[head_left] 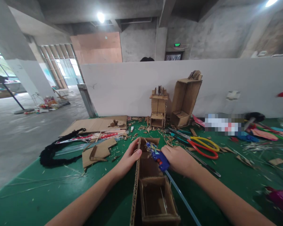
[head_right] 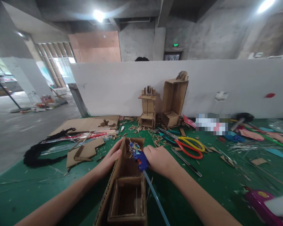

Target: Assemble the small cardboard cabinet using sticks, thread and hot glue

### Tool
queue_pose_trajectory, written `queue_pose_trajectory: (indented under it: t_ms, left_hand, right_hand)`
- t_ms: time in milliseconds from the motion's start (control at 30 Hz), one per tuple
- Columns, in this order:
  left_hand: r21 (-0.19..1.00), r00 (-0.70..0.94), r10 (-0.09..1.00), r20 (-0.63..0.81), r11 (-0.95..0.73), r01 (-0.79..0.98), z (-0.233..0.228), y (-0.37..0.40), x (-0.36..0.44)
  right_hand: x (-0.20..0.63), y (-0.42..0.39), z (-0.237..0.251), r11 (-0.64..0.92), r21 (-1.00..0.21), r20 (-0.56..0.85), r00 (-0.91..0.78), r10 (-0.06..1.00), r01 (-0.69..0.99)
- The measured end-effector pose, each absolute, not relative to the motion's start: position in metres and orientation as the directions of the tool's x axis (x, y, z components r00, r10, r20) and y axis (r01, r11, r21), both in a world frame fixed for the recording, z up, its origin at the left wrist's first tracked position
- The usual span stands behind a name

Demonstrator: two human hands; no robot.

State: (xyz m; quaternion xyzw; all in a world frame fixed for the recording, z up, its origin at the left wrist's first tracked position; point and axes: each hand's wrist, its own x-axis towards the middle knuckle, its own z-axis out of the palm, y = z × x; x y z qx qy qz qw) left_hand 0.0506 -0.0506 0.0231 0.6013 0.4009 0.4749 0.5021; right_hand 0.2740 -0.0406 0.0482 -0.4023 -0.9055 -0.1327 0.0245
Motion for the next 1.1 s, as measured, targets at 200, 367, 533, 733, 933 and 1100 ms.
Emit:
queue_pose_trajectory:
  t_ms: [200, 367, 533, 733, 933, 1100]
  left_hand:
    - [0.987, 0.226, 0.962, 0.153, -0.16, 0.012, 0.023, -0.051, 0.05]
    - [0.985, 0.24, 0.956, 0.169, -0.174, -0.001, 0.022, -0.051, 0.05]
    - [0.986, 0.225, 0.961, 0.162, -0.168, 0.007, 0.023, -0.05, 0.05]
    - [0.984, 0.237, 0.955, 0.18, -0.176, -0.039, 0.017, -0.048, 0.049]
    - [0.982, 0.267, 0.945, 0.19, -0.184, -0.049, 0.009, -0.045, 0.045]
    - [0.981, 0.271, 0.943, 0.191, -0.192, -0.023, 0.009, -0.046, 0.041]
  right_hand:
    - [0.274, -0.041, 0.047, 0.66, 0.216, 0.123, -0.691, 0.712, 0.719]
    - [0.273, -0.041, 0.049, 0.653, 0.255, 0.132, -0.695, 0.707, 0.713]
    - [0.273, -0.043, 0.051, 0.641, 0.238, 0.149, -0.679, 0.719, 0.73]
    - [0.277, -0.044, 0.048, 0.667, 0.208, 0.126, -0.696, 0.707, 0.715]
    - [0.282, -0.043, 0.049, 0.724, 0.078, 0.168, -0.724, 0.669, 0.686]
    - [0.277, -0.037, 0.051, 0.751, 0.033, 0.151, -0.746, 0.648, 0.659]
